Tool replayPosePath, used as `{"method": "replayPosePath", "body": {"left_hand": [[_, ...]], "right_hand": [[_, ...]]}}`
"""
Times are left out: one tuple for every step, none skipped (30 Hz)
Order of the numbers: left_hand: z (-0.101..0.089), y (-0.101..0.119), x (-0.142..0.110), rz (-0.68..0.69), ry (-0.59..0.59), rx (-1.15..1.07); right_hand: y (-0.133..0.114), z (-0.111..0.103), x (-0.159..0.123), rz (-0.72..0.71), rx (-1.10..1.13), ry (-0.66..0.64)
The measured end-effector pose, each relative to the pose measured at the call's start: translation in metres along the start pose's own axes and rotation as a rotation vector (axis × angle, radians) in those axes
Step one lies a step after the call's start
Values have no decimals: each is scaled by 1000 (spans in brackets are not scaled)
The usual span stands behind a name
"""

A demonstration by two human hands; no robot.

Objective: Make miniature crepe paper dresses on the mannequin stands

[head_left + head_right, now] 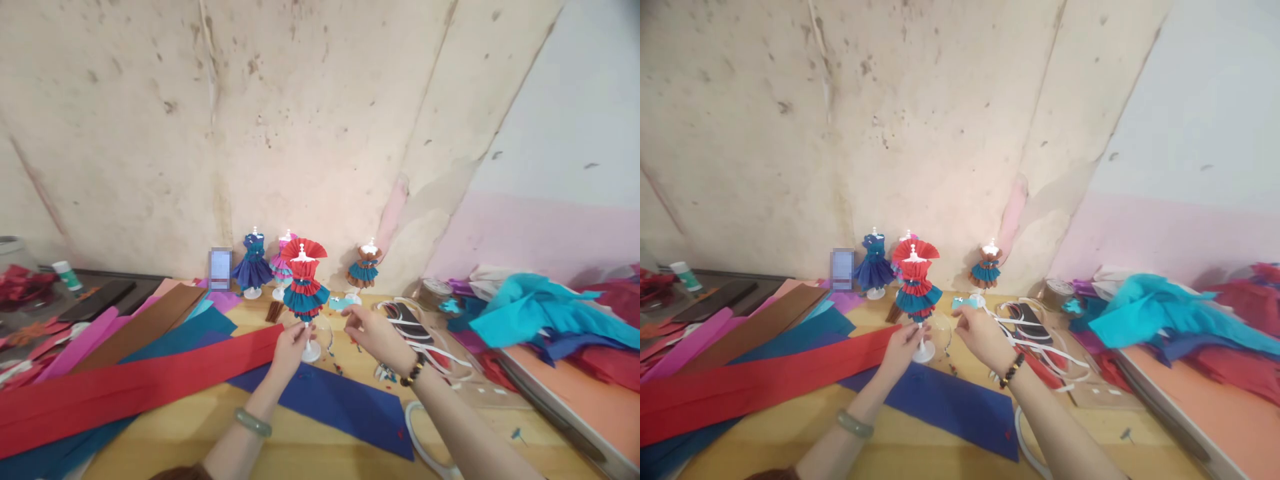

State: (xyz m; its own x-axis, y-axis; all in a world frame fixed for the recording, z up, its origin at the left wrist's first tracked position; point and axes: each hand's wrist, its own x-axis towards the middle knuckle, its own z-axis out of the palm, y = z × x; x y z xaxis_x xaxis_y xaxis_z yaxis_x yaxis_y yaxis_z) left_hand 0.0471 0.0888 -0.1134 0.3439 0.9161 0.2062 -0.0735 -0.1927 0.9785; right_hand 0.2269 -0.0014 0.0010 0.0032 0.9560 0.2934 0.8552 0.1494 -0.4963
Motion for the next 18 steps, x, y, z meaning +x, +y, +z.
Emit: {"method": "replayPosePath", "body": {"left_hand": [[1, 1, 0, 0, 2, -15], [2, 3, -1, 4, 2, -24], [3, 5, -2, 17, -1, -19], [3, 9, -4, 34, -10, -2], [4, 13, -5, 53, -19, 20], [5, 18, -7, 75, -28, 43], [5, 22, -9, 95, -40, 65], [6, 25, -10, 111, -53, 83], [6, 27, -11, 121, -63, 96], [6, 29, -12, 129, -71, 109], [6, 29, -13, 137, -76, 129], [7, 28, -14, 146, -78, 151], [7, 27, -14, 152, -76, 175], [7, 25, -15, 157, -72, 199], [7, 23, -15, 160, -69, 223], [8, 21, -15, 164, -67, 241], [8, 20, -16, 167, -67, 253], [9, 19, -16, 170, -66, 260]], "right_hand": [[0, 7, -1, 27, 44, -34], [0, 15, -1, 38, 87, -59], [-2, 23, -2, 29, 131, -73], [-4, 31, -2, 5, 172, -73], [-6, 40, -3, -23, 219, -59], [-8, 49, -3, -35, 264, -32], [-9, 57, -2, -30, 305, 2], [-10, 65, -2, -7, 336, 39], [-11, 72, -1, 25, 352, 74], [-11, 78, 0, 56, 362, 106], [-11, 83, 1, 82, 369, 132], [-11, 87, 2, 99, 374, 153], [-10, 90, 3, 113, 380, 171], [-10, 93, 4, 130, 388, 190], [-9, 95, 5, 149, 398, 209], [-9, 96, 6, 170, 408, 223], [-8, 97, 7, 190, 420, 232], [-7, 98, 8, 208, 434, 234]]}}
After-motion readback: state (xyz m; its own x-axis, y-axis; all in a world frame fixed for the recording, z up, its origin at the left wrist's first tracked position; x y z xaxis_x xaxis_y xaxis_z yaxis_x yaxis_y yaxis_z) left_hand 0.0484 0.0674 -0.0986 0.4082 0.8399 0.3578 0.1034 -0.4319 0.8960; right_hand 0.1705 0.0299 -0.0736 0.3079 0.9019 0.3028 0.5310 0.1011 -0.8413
